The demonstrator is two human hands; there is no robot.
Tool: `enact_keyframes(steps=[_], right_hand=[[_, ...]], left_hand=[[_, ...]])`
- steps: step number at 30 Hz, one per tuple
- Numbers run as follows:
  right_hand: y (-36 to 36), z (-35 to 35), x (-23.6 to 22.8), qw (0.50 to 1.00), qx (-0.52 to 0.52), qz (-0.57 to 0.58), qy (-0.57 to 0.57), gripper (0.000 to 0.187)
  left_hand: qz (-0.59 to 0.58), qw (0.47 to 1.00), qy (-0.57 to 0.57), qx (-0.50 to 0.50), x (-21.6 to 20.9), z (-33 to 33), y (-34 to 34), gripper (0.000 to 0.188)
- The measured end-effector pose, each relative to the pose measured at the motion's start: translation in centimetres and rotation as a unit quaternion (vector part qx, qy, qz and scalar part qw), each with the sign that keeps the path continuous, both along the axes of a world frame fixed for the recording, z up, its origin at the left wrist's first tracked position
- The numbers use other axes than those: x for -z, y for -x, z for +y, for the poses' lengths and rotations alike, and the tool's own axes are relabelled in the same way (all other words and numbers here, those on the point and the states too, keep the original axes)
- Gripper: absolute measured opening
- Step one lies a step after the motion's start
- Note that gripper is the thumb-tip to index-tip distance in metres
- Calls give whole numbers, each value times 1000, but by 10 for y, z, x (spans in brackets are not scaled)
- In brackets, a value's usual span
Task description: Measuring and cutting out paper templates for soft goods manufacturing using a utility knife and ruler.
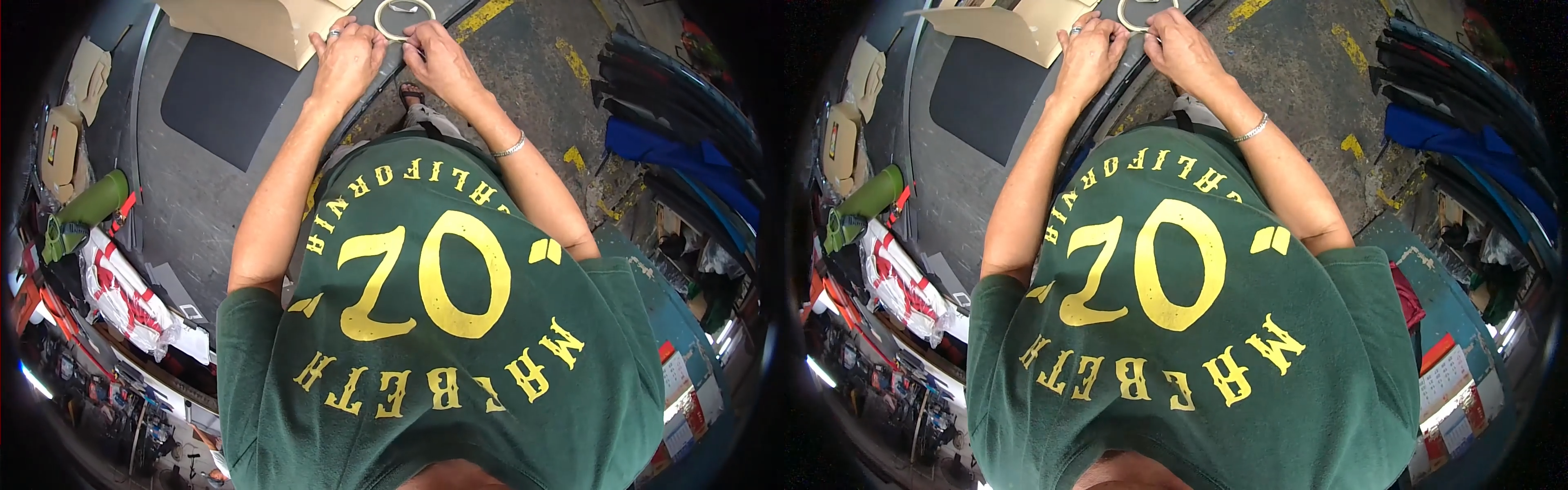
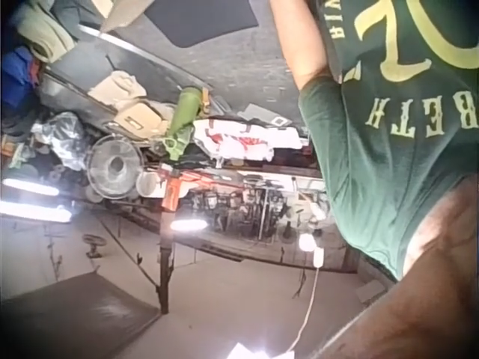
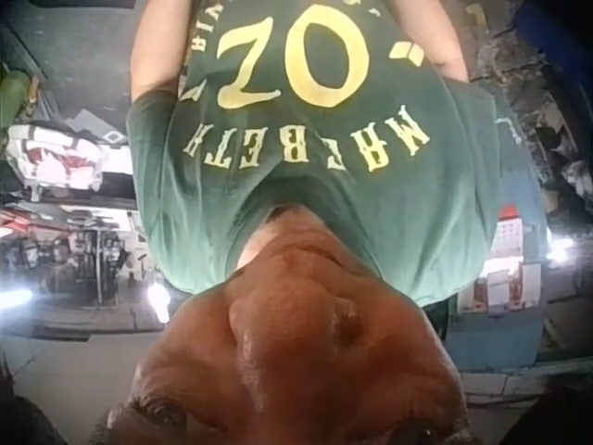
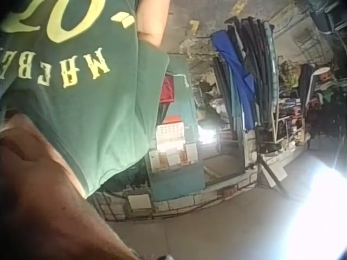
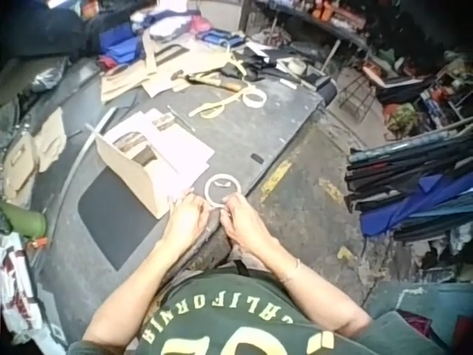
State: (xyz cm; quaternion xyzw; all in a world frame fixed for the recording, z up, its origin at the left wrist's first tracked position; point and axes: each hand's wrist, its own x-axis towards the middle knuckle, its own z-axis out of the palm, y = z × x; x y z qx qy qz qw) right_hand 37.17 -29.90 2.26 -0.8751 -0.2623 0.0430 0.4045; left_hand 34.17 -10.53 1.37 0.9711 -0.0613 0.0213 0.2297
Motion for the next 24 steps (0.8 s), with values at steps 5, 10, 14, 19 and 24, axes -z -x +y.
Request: enact_keyframes(steps=[5, 10, 14, 19, 24], right_hand=[[1, 4, -22, 1000, 18, 10, 9, 19], [11, 6, 1, 997, 47, -50, -25, 19], [7, 7, 4, 997, 50, -56, -6, 19], [4, 8, 11, 997, 57, -47, 1, 19], [4, 12, 7, 995, 67, -66, 32, 18]], left_hand=[[15, 1000, -4, -2, -5, -2, 5, 21], [-35, 999, 9, 3, -9, -10, 5, 18], [-9, 999, 42, -7, -7, -9, 4, 18], [7, 999, 42, 6, -5, -4, -1, 18], [-14, 999, 36, 14, -8, -6, 0, 18]])
